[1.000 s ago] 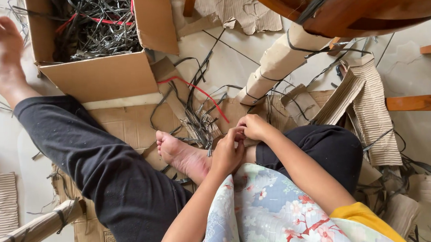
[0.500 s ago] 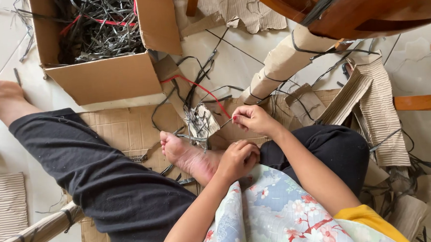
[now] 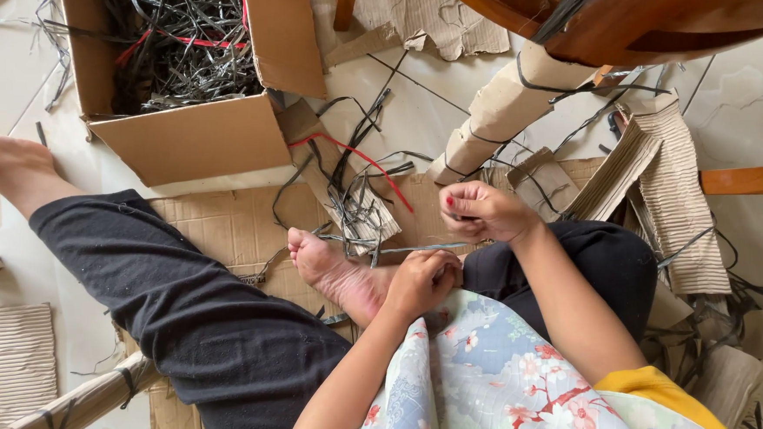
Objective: Wrapping a wooden furniture leg with protective cardboard and securing it with plastic ties
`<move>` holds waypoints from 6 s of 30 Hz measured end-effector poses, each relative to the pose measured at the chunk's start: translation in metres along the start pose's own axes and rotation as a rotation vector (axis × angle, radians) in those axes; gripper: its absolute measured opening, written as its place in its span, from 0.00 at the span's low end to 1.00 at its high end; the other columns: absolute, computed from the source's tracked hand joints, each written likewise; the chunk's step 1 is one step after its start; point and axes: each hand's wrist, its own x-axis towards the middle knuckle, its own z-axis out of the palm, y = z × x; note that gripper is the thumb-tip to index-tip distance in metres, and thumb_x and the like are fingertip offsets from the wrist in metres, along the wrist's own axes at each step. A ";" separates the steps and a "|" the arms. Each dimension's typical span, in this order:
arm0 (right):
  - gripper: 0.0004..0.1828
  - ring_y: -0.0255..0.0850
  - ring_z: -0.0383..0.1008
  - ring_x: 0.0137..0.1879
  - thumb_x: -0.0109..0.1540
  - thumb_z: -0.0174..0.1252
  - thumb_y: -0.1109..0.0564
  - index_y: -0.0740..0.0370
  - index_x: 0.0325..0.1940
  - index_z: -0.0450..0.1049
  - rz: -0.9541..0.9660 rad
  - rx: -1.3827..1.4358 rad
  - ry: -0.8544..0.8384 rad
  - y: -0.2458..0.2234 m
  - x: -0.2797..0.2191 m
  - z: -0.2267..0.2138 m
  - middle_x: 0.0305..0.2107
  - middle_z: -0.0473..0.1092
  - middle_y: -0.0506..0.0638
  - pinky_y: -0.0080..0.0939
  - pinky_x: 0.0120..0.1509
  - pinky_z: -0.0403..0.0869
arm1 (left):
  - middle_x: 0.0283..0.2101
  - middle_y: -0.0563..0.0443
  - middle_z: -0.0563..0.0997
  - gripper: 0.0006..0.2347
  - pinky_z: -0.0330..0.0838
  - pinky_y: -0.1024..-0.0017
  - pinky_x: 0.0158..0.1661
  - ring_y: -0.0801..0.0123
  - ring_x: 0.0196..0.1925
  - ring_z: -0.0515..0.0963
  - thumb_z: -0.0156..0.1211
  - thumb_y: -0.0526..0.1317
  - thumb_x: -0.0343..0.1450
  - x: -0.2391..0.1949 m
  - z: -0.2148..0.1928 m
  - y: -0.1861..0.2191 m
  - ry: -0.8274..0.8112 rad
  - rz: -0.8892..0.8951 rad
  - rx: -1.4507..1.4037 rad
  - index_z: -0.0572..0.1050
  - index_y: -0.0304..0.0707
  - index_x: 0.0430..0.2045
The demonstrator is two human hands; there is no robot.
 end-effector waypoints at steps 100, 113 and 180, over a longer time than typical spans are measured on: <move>0.30 0.49 0.69 0.57 0.57 0.71 0.68 0.67 0.58 0.65 -1.058 -0.952 1.456 -0.099 -0.043 -0.149 0.49 0.67 0.56 0.47 0.69 0.69 | 0.73 0.19 0.50 0.19 0.47 0.37 0.73 0.31 0.78 0.49 0.44 0.28 0.73 0.123 0.085 0.151 -0.209 0.152 -0.061 0.63 0.31 0.62; 0.10 0.40 0.75 0.36 0.58 0.65 0.54 0.59 0.38 0.73 -0.679 -0.708 1.200 -0.113 -0.031 -0.181 0.31 0.77 0.49 0.41 0.35 0.73 | 0.51 0.55 0.83 0.03 0.59 0.54 0.68 0.64 0.56 0.83 0.65 0.38 0.75 0.184 0.081 0.147 -0.096 0.618 0.072 0.82 0.52 0.38; 0.18 0.48 0.71 0.27 0.45 0.66 0.66 0.63 0.36 0.70 -1.017 -0.852 1.580 -0.088 -0.090 -0.105 0.20 0.68 0.57 0.42 0.33 0.69 | 0.73 0.13 0.48 0.39 0.34 0.38 0.71 0.35 0.78 0.49 0.53 0.34 0.57 0.201 -0.050 0.202 0.215 0.179 0.855 0.53 0.14 0.68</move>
